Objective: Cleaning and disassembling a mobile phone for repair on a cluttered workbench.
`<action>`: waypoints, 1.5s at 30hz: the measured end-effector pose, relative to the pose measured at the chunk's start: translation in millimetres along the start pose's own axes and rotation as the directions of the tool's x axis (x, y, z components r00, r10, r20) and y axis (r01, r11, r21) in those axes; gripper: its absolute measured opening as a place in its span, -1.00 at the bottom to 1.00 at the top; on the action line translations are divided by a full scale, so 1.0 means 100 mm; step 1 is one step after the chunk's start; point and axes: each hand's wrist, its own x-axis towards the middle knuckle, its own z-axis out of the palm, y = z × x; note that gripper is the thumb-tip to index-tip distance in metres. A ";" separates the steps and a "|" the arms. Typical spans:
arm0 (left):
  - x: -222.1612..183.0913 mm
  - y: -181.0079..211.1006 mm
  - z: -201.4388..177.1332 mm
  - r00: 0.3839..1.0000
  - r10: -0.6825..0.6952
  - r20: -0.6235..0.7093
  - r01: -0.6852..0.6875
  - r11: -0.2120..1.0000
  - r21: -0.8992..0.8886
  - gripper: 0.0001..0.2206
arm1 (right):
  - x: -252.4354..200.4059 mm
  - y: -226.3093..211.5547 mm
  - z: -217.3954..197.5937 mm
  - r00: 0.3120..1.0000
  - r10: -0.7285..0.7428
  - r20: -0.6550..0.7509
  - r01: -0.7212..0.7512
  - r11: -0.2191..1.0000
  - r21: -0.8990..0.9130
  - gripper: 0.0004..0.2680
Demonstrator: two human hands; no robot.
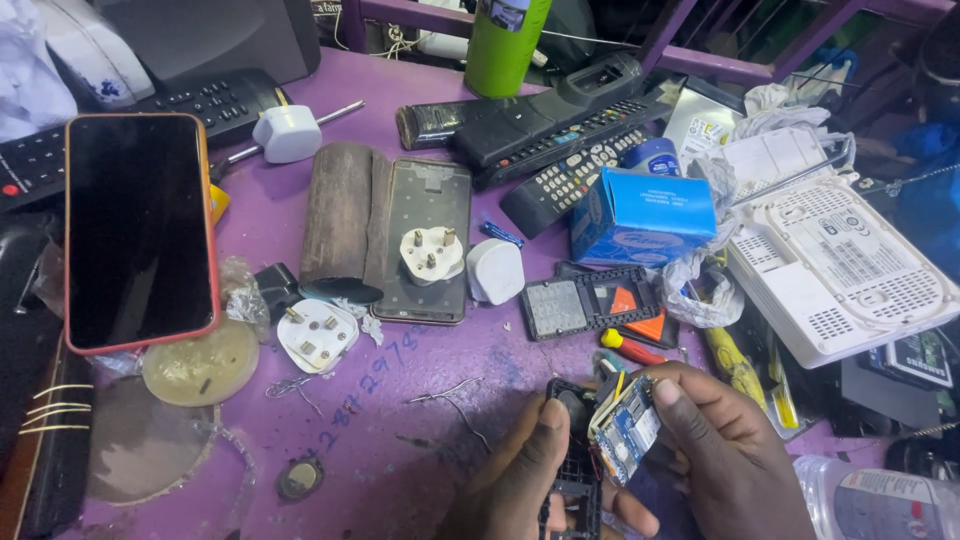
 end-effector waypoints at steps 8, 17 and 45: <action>0.06 -0.04 -0.08 0.997 0.019 0.068 -0.020 1.000 0.015 -0.39 | -0.01 -0.04 0.02 1.000 -0.007 0.004 0.007 1.000 -0.002 -0.74; 0.14 -0.07 -0.13 0.992 0.053 0.112 -0.053 0.999 0.000 -0.43 | 0.01 -0.01 0.00 1.000 -0.027 -0.002 0.028 0.998 0.053 -0.77; 0.08 -0.03 -0.07 0.995 0.081 0.058 -0.078 0.996 -0.053 -0.41 | 0.03 0.02 -0.02 0.995 -0.102 0.018 0.099 0.989 0.107 -0.75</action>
